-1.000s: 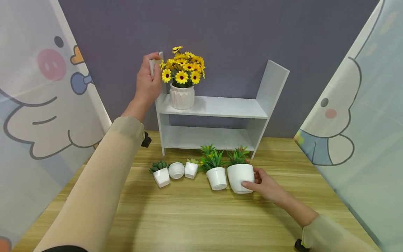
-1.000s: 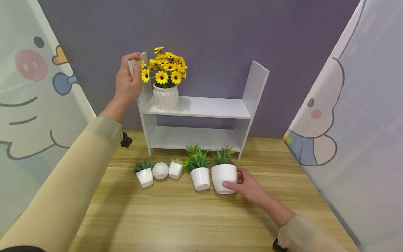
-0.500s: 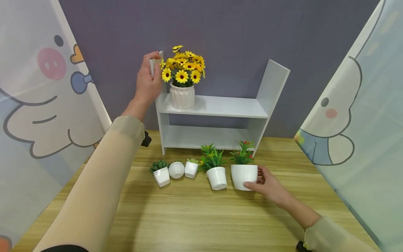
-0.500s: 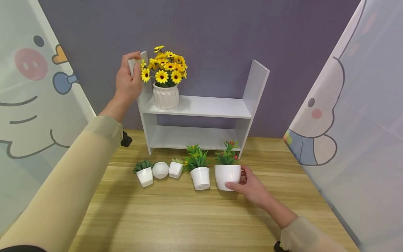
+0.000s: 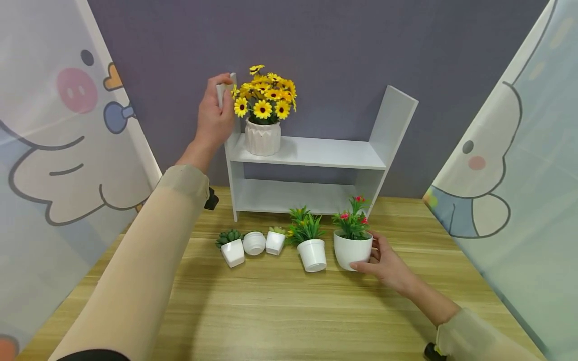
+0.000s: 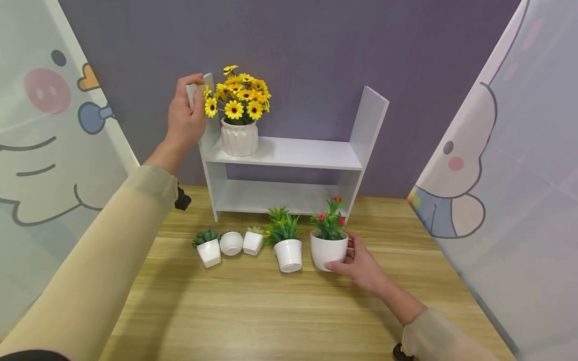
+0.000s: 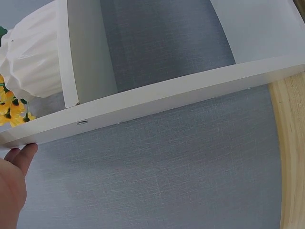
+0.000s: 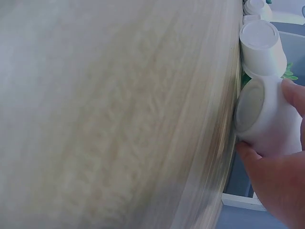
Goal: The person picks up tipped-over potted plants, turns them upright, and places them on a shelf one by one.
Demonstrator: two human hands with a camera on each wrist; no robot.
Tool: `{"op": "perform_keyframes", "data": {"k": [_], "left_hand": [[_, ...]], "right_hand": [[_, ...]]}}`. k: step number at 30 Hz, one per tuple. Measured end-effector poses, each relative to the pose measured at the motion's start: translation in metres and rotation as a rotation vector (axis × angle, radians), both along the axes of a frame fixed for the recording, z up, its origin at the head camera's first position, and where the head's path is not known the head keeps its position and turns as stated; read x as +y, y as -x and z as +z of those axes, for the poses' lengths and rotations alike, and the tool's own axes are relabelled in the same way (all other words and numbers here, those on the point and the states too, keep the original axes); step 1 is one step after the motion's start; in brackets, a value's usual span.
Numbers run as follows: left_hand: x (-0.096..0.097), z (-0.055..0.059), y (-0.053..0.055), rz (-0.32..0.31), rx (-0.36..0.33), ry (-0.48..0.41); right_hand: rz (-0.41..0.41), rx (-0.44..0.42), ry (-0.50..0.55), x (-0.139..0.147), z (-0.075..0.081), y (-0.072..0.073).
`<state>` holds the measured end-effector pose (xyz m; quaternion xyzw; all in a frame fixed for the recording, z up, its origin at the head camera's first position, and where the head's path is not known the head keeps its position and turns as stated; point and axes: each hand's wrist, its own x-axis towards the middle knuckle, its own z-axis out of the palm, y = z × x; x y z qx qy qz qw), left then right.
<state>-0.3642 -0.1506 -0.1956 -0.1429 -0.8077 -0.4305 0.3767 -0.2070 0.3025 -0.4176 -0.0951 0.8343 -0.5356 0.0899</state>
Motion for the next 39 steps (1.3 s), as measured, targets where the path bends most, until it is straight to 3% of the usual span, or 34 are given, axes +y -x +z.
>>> {"op": "perform_keyframes", "data": {"k": [4,11,25,39], "left_hand": [[0.0,0.0,0.001,0.008,0.004,0.003],[0.0,0.0,0.001,-0.002,0.005,0.001],[0.0,-0.001,0.0,-0.009,0.016,0.009],[-0.001,-0.001,0.0,-0.011,0.008,0.006]], "right_hand": [[0.006,-0.004,0.015,-0.002,0.0,0.001],[0.004,0.021,-0.088,-0.003,-0.002,0.004],[-0.033,0.079,-0.193,-0.009,-0.007,0.017],[-0.077,0.102,-0.185,-0.015,-0.012,0.024]]}}
